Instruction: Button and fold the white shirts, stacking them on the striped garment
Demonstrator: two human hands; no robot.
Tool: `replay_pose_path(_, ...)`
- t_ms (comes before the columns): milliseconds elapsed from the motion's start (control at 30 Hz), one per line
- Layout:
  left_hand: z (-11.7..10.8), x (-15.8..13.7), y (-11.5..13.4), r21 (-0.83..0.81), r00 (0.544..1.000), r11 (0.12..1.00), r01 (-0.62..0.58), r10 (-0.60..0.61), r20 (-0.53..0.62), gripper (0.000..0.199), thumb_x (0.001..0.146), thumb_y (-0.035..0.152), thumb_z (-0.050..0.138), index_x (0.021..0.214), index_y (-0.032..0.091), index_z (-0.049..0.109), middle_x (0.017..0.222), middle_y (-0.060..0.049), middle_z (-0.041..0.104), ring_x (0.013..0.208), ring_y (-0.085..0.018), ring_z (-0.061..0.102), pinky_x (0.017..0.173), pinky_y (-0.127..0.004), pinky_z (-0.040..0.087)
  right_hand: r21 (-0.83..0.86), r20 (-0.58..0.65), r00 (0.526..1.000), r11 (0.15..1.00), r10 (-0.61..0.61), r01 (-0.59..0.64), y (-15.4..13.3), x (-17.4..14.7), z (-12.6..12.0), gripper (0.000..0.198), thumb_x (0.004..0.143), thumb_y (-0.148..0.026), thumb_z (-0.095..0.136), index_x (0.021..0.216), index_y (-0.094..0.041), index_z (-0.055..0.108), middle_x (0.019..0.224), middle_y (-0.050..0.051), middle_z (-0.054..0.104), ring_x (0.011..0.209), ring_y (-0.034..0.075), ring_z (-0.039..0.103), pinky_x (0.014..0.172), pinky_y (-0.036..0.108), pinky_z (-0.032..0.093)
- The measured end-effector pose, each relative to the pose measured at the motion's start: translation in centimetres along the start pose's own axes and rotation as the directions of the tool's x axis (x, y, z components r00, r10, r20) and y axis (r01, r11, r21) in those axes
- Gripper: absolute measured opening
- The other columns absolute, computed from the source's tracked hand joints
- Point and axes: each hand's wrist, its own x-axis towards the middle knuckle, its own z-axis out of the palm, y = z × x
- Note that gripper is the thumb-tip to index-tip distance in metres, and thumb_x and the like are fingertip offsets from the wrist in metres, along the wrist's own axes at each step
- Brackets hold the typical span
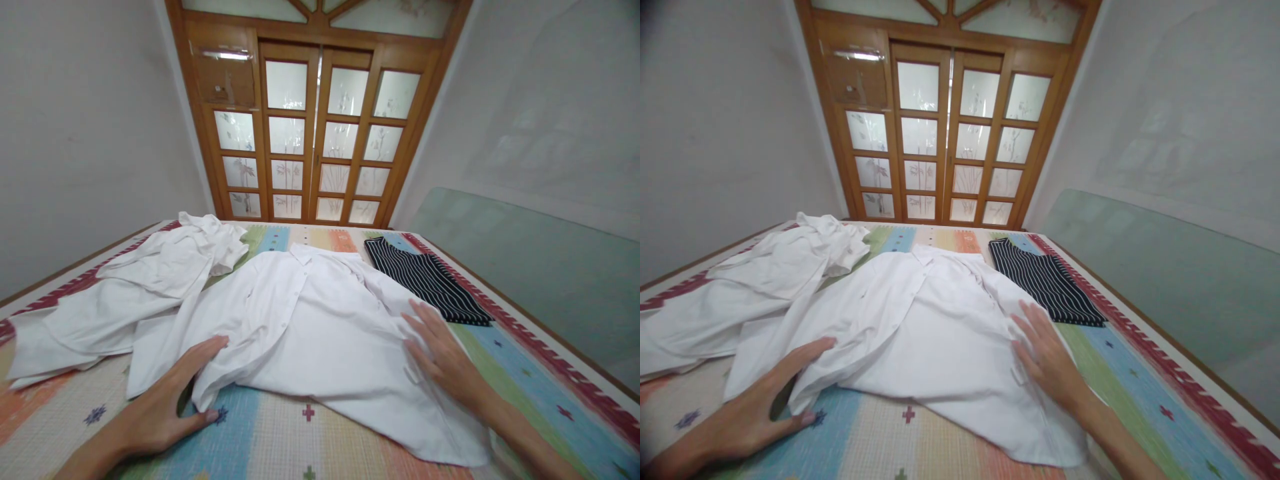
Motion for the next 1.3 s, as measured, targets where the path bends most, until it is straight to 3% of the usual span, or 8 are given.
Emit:
replay_pose_path(133,0.7,-0.8,-2.6,0.117,0.982,0.993,-0.025,0.047,-0.182,0.067,0.084,0.04,0.056,0.147,0.025,0.036,0.149,-0.009,0.046,0.132,-0.028,0.048,0.109,-0.04,0.042,-0.074,-0.219,0.929,0.945,0.297,-0.32,5.6,-6.8,-0.7,0.053,0.094,-0.047,0.036,0.135,-0.016,0.053,0.152,0.017,0.038,0.143,0.034,0.029,0.116,0.057,0.027)
replay_pose_path(233,1.1,-0.4,-3.9,0.14,0.966,0.99,0.025,0.012,-0.259,0.06,0.088,0.037,0.048,0.145,0.022,0.039,0.145,-0.01,0.05,0.129,-0.026,0.051,0.108,-0.039,0.042,0.01,-0.034,0.907,0.907,0.421,-0.42,7.1,-10.4,-0.4,0.059,0.088,-0.06,0.04,0.123,-0.019,0.064,0.14,0.017,0.054,0.135,0.038,0.042,0.111,0.061,0.033)
replay_pose_path(533,-0.4,3.9,0.2,-0.156,0.975,0.979,0.131,-0.156,-0.159,0.036,0.082,0.043,0.05,0.105,0.02,0.065,0.119,-0.01,0.068,0.111,-0.025,0.061,0.098,-0.037,0.048,0.362,0.232,0.85,0.77,0.472,-0.526,-0.2,-7.5,-3.0,0.052,0.075,-0.058,0.062,0.112,-0.022,0.07,0.119,0.009,0.07,0.109,0.03,0.065,0.09,0.036,0.055)
replay_pose_path(767,-4.6,4.7,4.2,-0.635,0.792,0.702,0.322,-0.568,-0.226,0.047,0.07,0.055,0.057,0.094,0.016,0.061,0.082,-0.004,0.072,0.081,-0.023,0.064,0.071,-0.031,0.055,0.575,-0.246,0.632,0.635,0.735,-0.516,-2.4,-4.3,-5.7,0.05,0.071,-0.053,0.067,0.109,-0.02,0.066,0.103,0.009,0.072,0.085,0.024,0.069,0.072,0.033,0.055)
replay_pose_path(1000,-7.9,3.5,4.0,-0.756,0.597,0.479,0.446,-0.789,-0.147,0.052,0.067,0.048,0.051,0.106,0.016,0.061,0.063,0.0,0.068,0.062,-0.022,0.064,0.051,-0.029,0.05,0.398,-0.635,0.35,0.68,0.689,-0.616,-1.0,-3.1,-9.3,0.057,0.065,-0.047,0.071,0.112,-0.014,0.067,0.102,0.016,0.068,0.054,0.017,0.05,0.05,0.033,0.042)
replay_pose_path(1067,-8.1,2.5,3.2,-0.676,0.602,0.512,0.53,-0.789,-0.125,0.055,0.064,0.042,0.053,0.11,0.014,0.06,0.062,-0.001,0.069,0.056,-0.022,0.062,0.048,-0.028,0.047,0.313,-0.595,0.396,0.656,0.7,-0.687,0.6,-4.2,-8.9,0.048,0.066,-0.046,0.067,0.106,-0.017,0.067,0.096,0.014,0.068,0.052,0.017,0.047,0.052,0.036,0.042)
replay_pose_path(1133,-7.8,1.4,2.0,-0.539,0.648,0.585,0.606,-0.756,-0.093,0.053,0.062,0.042,0.054,0.106,0.013,0.062,0.063,-0.002,0.07,0.056,-0.023,0.063,0.048,-0.027,0.047,0.198,-0.447,0.553,0.68,0.703,-0.705,2.4,-5.4,-7.9,0.036,0.066,-0.042,0.061,0.096,-0.023,0.066,0.091,0.011,0.068,0.057,0.022,0.054,0.057,0.039,0.045)
replay_pose_path(1300,-5.6,-0.4,0.3,-0.281,0.877,0.844,0.456,-0.481,-0.021,0.034,0.066,0.046,0.059,0.088,0.02,0.069,0.093,-0.004,0.076,0.091,-0.027,0.069,0.078,-0.029,0.054,-0.053,-0.296,0.84,0.871,0.454,-0.489,4.3,-5.8,-5.4,0.024,0.067,-0.035,0.05,0.082,-0.024,0.064,0.089,0.012,0.065,0.09,0.033,0.062,0.082,0.048,0.048)
